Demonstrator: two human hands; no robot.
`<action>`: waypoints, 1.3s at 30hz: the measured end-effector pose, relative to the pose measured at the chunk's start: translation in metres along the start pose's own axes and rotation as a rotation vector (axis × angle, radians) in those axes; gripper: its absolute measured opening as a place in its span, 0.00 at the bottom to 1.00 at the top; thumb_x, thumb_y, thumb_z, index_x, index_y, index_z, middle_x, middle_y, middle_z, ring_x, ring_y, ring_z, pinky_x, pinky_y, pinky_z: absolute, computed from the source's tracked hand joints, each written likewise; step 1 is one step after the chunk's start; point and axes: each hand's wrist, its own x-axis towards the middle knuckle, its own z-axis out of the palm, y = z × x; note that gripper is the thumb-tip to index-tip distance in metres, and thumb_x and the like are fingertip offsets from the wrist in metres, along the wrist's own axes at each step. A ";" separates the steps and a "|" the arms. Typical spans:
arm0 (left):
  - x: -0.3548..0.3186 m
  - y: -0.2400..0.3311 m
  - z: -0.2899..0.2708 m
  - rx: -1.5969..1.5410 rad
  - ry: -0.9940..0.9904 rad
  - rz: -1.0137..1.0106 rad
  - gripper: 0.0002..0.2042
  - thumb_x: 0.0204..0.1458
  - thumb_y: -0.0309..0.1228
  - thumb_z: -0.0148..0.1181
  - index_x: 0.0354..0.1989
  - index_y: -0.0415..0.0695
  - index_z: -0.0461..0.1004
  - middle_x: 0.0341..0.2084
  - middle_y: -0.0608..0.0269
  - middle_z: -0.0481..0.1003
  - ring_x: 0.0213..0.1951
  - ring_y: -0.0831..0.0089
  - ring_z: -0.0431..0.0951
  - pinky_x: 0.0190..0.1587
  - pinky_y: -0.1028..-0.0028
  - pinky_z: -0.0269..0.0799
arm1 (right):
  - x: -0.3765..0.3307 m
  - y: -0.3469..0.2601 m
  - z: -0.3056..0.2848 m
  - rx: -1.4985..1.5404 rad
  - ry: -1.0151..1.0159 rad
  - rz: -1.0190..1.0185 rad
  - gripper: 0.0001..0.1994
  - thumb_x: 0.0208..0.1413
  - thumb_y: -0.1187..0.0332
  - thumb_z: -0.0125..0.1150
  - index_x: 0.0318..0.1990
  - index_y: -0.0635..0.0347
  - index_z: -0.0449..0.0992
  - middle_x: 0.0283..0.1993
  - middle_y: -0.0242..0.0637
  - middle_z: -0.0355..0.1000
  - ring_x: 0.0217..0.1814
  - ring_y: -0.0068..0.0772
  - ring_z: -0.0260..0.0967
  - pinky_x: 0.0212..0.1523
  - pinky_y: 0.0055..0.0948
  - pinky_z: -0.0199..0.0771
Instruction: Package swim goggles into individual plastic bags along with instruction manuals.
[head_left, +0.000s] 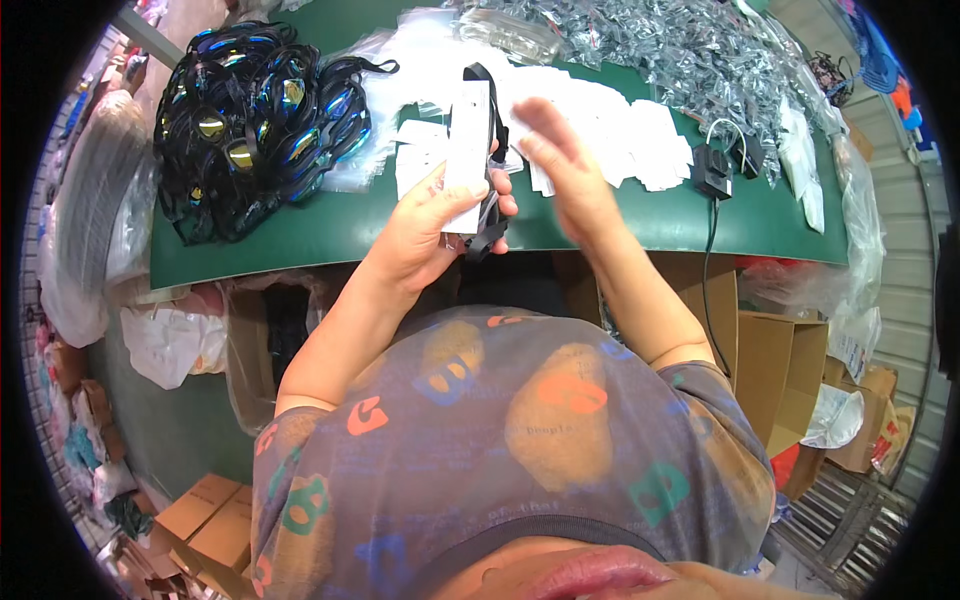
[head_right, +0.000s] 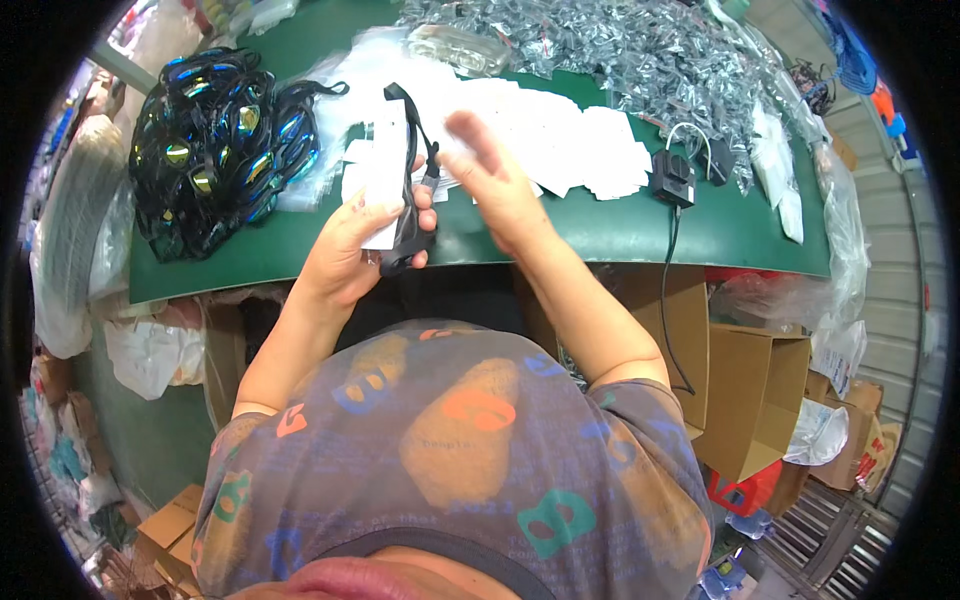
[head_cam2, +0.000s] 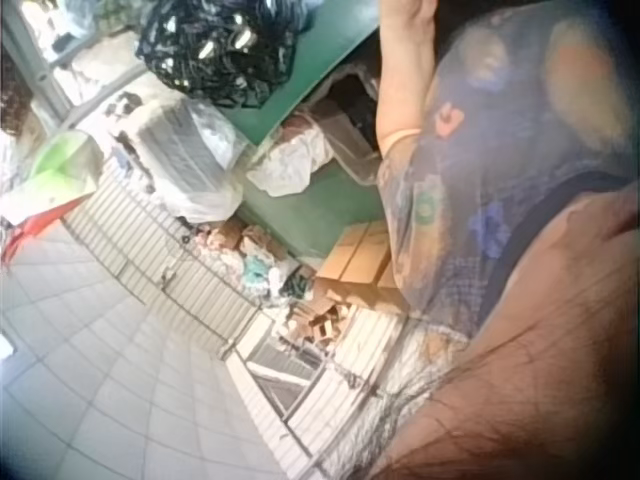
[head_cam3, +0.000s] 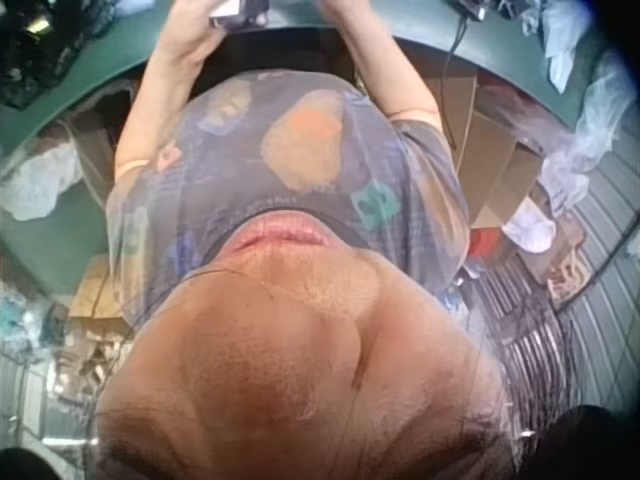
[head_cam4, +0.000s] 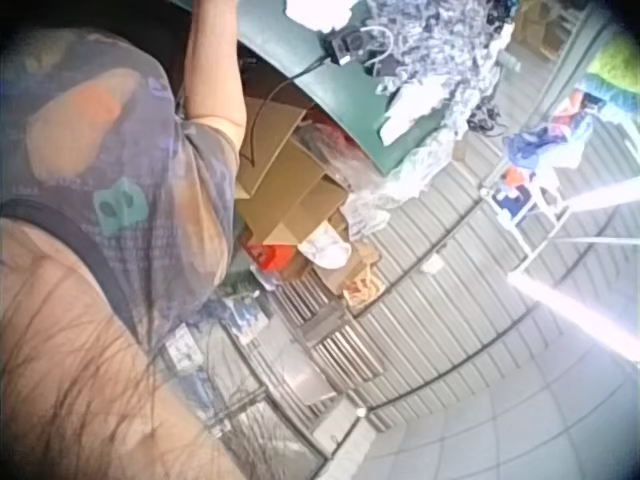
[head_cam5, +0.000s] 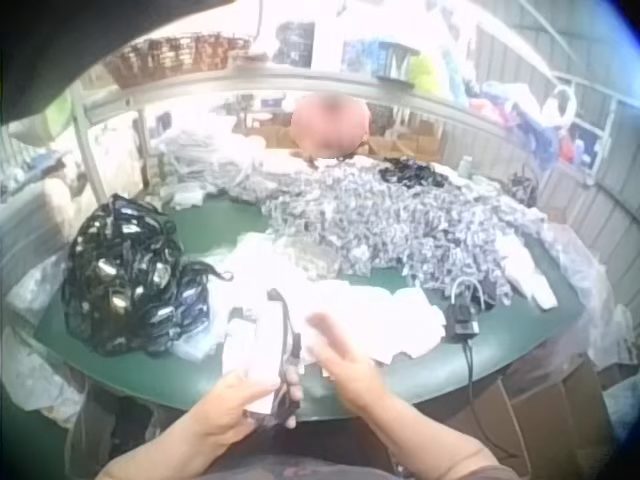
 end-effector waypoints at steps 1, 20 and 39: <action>-0.001 0.002 0.000 -0.022 -0.025 0.023 0.28 0.63 0.31 0.59 0.69 0.42 0.58 0.46 0.58 0.77 0.44 0.69 0.81 0.36 0.63 0.85 | -0.003 -0.004 -0.002 0.258 -0.360 0.249 0.23 0.66 0.66 0.60 0.66 0.60 0.64 0.49 0.33 0.72 0.49 0.27 0.71 0.56 0.27 0.71; 0.002 -0.007 0.009 0.177 0.168 0.071 0.18 0.56 0.25 0.67 0.53 0.45 0.69 0.41 0.65 0.74 0.41 0.74 0.78 0.33 0.71 0.83 | 0.067 -0.089 0.041 -0.466 -0.127 -0.543 0.17 0.54 0.59 0.77 0.30 0.58 0.74 0.23 0.17 0.66 0.26 0.08 0.58 0.27 0.15 0.58; 0.000 -0.014 0.009 0.244 0.117 0.055 0.26 0.70 0.54 0.42 0.54 0.41 0.69 0.38 0.58 0.75 0.38 0.71 0.79 0.32 0.69 0.82 | 0.092 -0.047 0.045 -0.689 0.001 -0.535 0.18 0.60 0.55 0.70 0.31 0.60 0.76 0.23 0.19 0.64 0.27 0.12 0.55 0.27 0.19 0.57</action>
